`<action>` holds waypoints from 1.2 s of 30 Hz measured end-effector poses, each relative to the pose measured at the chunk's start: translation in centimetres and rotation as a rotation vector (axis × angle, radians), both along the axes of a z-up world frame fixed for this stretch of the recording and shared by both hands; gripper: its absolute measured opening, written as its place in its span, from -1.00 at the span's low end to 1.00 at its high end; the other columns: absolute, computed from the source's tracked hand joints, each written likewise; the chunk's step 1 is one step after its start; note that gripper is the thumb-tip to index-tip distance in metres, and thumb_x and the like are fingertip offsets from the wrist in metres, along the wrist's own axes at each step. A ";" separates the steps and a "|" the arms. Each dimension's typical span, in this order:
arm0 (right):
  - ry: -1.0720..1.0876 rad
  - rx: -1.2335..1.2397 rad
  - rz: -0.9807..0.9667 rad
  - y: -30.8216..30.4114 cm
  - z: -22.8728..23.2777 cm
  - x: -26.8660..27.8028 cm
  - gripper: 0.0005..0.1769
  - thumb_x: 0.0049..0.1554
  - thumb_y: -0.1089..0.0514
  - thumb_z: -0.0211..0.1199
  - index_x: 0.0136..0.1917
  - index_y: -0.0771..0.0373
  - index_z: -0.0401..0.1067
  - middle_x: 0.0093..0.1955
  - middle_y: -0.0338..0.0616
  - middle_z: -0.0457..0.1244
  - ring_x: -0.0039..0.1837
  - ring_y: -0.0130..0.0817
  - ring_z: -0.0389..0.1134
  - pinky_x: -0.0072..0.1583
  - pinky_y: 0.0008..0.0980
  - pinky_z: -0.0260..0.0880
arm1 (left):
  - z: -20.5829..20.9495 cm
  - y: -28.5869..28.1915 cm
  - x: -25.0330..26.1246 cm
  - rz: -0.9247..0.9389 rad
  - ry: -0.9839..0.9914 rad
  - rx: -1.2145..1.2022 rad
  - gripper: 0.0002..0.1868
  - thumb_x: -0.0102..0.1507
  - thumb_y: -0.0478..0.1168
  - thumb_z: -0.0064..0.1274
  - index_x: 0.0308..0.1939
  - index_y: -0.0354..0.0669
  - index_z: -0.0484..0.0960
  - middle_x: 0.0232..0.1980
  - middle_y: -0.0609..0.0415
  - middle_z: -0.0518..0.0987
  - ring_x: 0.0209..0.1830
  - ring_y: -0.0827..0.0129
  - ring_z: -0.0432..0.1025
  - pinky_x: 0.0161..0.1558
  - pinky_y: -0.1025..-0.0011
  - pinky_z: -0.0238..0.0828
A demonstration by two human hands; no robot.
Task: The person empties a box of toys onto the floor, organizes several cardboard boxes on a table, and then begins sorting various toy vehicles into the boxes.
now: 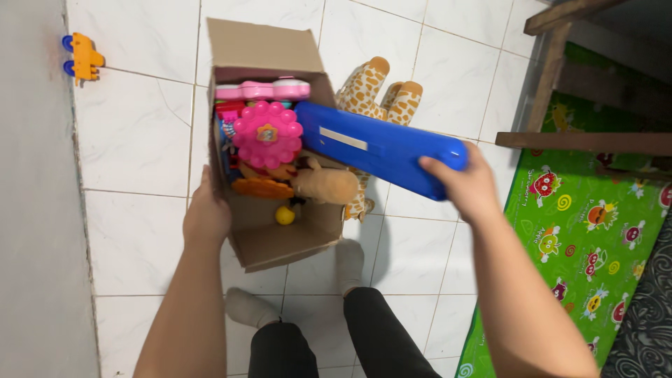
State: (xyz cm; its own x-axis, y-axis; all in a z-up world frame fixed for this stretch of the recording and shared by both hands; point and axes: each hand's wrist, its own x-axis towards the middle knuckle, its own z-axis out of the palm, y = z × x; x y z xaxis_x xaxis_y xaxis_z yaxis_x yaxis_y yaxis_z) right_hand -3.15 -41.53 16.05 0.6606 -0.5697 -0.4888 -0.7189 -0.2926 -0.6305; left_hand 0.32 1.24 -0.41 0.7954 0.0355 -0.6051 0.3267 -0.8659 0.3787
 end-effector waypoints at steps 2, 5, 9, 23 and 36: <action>-0.036 0.102 -0.117 -2.2 1.7 -2.1 -0.34 -0.03 0.11 0.50 0.28 0.35 0.36 0.07 -0.08 0.38 0.04 -0.28 0.43 0.03 -0.30 0.49 | 0.2 0.6 -0.3 0.014 0.010 0.002 -0.22 0.30 -0.30 -0.14 0.62 0.11 0.07 0.25 -0.19 0.53 0.17 -0.08 0.46 0.07 0.05 0.42; -0.204 0.298 -0.272 -5.1 2.6 -5.6 -0.40 0.04 0.18 0.42 0.31 0.33 0.34 0.13 -0.10 0.37 0.12 -0.28 0.43 0.15 -0.28 0.50 | 0.6 1.7 -0.7 0.044 -0.001 0.013 -0.24 0.32 -0.33 -0.17 0.63 0.11 0.13 0.25 -0.19 0.54 0.17 -0.07 0.46 0.10 0.07 0.42; -0.485 0.520 -0.242 -6.1 1.0 -9.3 -0.37 0.05 0.32 0.40 0.36 0.40 0.30 0.23 -0.01 0.33 0.25 -0.21 0.42 0.33 -0.21 0.47 | 1.4 3.2 -1.0 0.070 0.074 0.092 -0.24 0.33 -0.29 -0.15 0.64 0.13 0.10 0.21 -0.19 0.54 0.15 -0.06 0.46 0.10 0.07 0.40; -0.359 -0.345 0.478 7.7 -13.2 -4.3 -0.29 -0.14 0.32 0.47 0.26 0.30 0.27 0.18 0.10 0.14 0.22 0.04 0.23 0.22 -0.14 0.37 | 2.8 4.4 -1.3 0.125 0.108 0.091 -0.17 0.28 -0.36 -0.21 0.65 0.13 0.02 0.28 -0.14 0.50 0.15 -0.02 0.46 0.10 0.09 0.41; -0.265 -0.648 0.817 11.1 -24.1 -5.4 -0.37 -0.14 0.20 0.43 0.23 0.17 0.40 0.19 0.01 0.17 0.26 0.11 0.18 0.33 0.05 0.17 | 0.5 5.3 -3.1 0.103 -0.023 0.052 -0.26 0.30 -0.31 -0.14 0.59 0.06 0.13 0.26 -0.18 0.52 0.11 -0.07 0.49 0.02 0.06 0.44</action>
